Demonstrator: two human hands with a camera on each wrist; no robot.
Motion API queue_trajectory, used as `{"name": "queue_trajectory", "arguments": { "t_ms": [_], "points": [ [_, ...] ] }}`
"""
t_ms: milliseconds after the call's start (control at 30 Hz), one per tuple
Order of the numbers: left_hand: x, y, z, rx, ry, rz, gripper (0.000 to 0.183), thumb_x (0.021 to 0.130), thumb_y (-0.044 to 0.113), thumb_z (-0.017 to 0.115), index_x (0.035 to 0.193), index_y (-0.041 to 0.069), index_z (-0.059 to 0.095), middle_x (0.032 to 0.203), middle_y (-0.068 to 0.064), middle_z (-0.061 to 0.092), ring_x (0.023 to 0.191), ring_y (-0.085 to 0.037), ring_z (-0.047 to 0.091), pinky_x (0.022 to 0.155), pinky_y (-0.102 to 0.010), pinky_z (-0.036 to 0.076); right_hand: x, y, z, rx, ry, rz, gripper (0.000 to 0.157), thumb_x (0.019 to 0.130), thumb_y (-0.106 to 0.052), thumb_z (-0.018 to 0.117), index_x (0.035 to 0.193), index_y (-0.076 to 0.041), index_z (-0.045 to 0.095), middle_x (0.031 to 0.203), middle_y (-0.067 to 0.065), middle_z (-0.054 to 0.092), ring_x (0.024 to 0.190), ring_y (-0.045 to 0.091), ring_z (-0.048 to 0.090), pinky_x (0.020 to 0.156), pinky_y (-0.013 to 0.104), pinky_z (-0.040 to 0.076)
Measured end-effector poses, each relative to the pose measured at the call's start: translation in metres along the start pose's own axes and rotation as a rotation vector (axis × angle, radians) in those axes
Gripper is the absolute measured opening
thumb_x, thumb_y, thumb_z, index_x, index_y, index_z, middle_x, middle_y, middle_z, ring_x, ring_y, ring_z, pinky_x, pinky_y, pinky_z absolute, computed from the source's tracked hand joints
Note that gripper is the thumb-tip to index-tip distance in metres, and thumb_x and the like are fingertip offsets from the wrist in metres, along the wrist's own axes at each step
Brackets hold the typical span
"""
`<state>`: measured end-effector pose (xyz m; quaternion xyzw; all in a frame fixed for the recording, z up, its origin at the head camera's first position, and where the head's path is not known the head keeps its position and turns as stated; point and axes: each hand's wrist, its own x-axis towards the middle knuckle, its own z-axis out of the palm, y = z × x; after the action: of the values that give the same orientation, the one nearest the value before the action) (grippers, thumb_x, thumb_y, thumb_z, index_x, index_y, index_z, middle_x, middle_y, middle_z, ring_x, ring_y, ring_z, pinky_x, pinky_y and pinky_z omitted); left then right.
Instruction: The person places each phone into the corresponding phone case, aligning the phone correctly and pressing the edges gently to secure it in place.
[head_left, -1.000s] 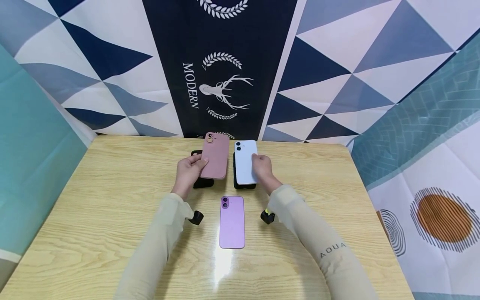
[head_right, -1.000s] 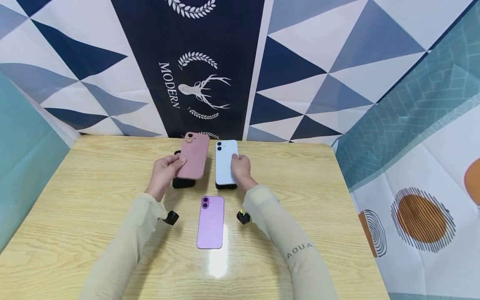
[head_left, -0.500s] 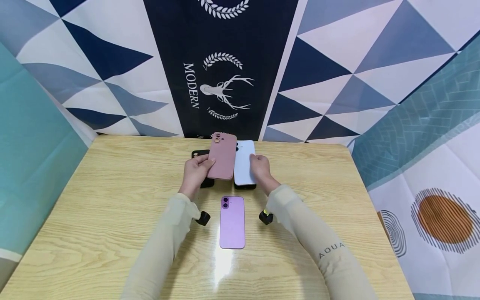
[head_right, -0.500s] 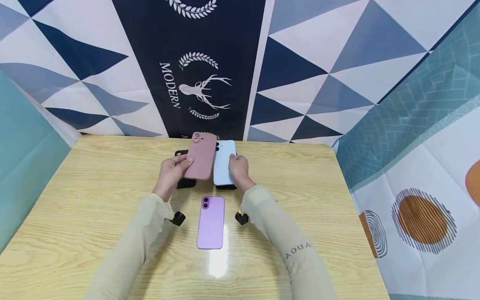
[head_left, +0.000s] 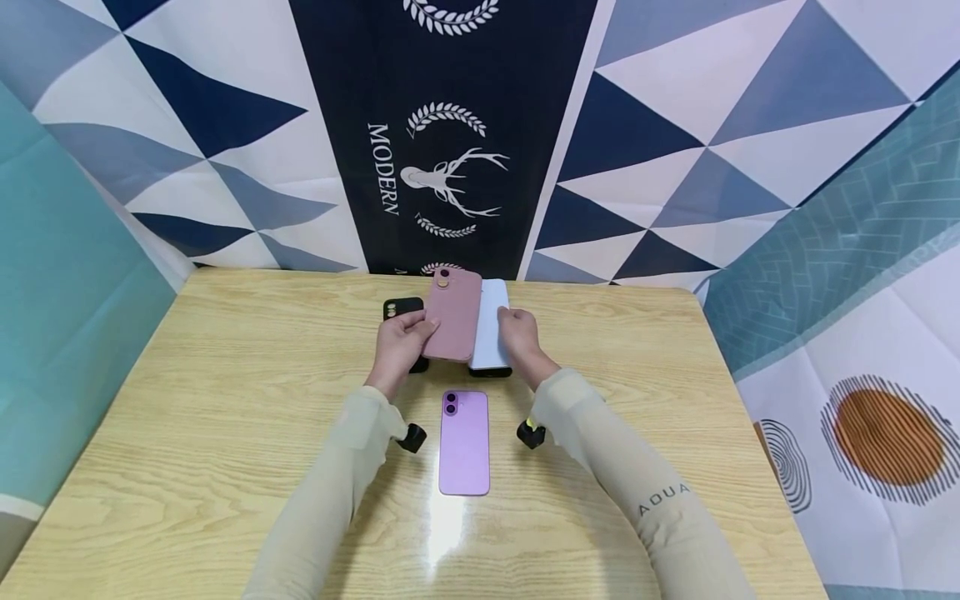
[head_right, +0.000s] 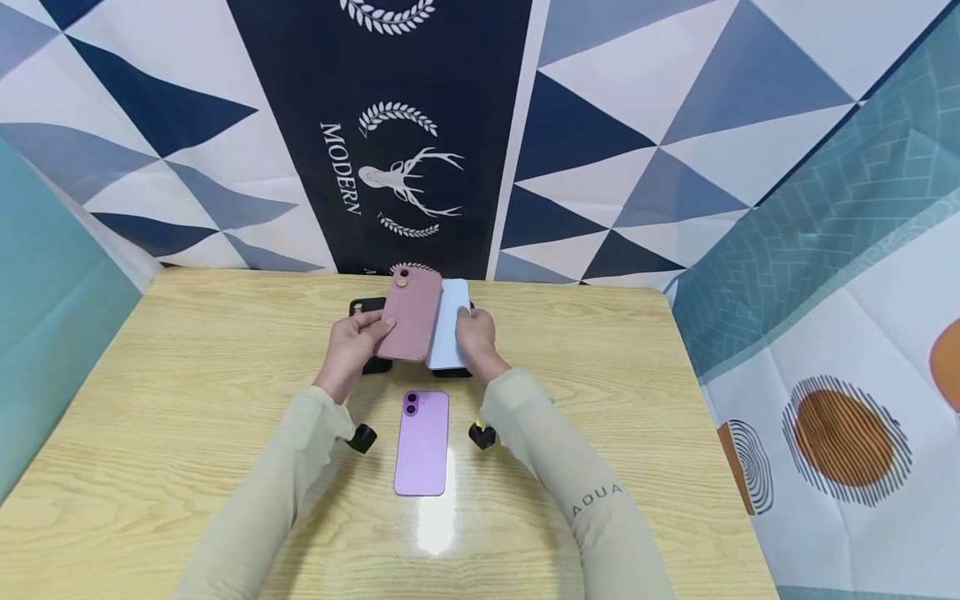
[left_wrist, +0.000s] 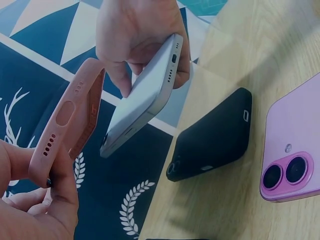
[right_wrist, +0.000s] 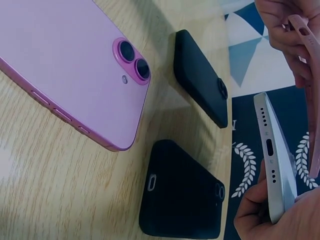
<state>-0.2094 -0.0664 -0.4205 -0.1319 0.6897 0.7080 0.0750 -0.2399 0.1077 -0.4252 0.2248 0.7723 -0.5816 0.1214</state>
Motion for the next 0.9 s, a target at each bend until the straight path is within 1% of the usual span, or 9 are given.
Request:
{"name": "queue_trajectory", "arguments": {
  "t_ms": [100,300,367,533,733,900],
  "points": [
    [0.0003,-0.0003,0.0009,0.006,-0.001,-0.01,0.036,0.092,0.015,0.06,0.123,-0.003,0.058,0.115,-0.021,0.065,0.081,-0.007,0.065,0.068,-0.017,0.054,-0.0006,-0.0003,0.0009,0.006,0.001,0.0,0.045,0.101,-0.028,0.034,0.134,0.001,0.043,0.128,0.016,0.048,0.119,0.025,0.046,0.109,0.039,0.036],
    [0.0006,-0.0007,0.0032,0.019,-0.008,-0.026,0.037,0.092,0.016,0.06,0.125,-0.001,0.057,0.118,-0.019,0.064,0.093,-0.014,0.066,0.076,-0.021,0.056,-0.0028,-0.001,0.0018,0.019,-0.003,-0.001,0.046,0.1,-0.028,0.034,0.134,0.002,0.043,0.126,0.016,0.049,0.115,0.025,0.047,0.106,0.038,0.038],
    [0.0007,-0.0012,0.004,0.02,-0.01,-0.027,0.037,0.092,0.016,0.06,0.125,-0.001,0.057,0.118,-0.019,0.064,0.094,-0.015,0.066,0.077,-0.021,0.056,-0.0036,-0.0014,0.0019,0.022,-0.004,-0.003,0.046,0.1,-0.028,0.034,0.134,0.002,0.043,0.125,0.017,0.049,0.114,0.024,0.047,0.107,0.038,0.038],
    [0.001,-0.0025,0.0058,0.011,-0.007,-0.023,0.037,0.092,0.014,0.059,0.125,-0.003,0.056,0.118,-0.02,0.063,0.092,-0.014,0.066,0.076,-0.021,0.056,-0.0048,-0.0024,0.0025,0.035,-0.009,-0.014,0.044,0.1,-0.026,0.034,0.132,0.003,0.044,0.123,0.016,0.049,0.112,0.023,0.047,0.106,0.038,0.039],
    [-0.0009,-0.0019,0.0079,0.009,-0.007,-0.021,0.037,0.091,0.014,0.06,0.124,-0.002,0.057,0.117,-0.019,0.064,0.09,-0.014,0.066,0.077,-0.022,0.056,-0.0067,-0.0036,0.0027,0.052,-0.019,-0.014,0.042,0.101,-0.026,0.033,0.127,0.003,0.048,0.113,0.013,0.05,0.103,0.02,0.048,0.1,0.036,0.041],
    [-0.0026,-0.0016,0.0089,-0.004,-0.015,-0.016,0.037,0.092,0.013,0.06,0.124,-0.003,0.057,0.116,-0.02,0.064,0.087,-0.013,0.066,0.074,-0.021,0.056,-0.007,-0.0042,0.0032,0.06,-0.019,-0.016,0.04,0.101,-0.026,0.032,0.124,0.003,0.048,0.108,0.011,0.049,0.1,0.019,0.047,0.097,0.034,0.042]
  ]
}}
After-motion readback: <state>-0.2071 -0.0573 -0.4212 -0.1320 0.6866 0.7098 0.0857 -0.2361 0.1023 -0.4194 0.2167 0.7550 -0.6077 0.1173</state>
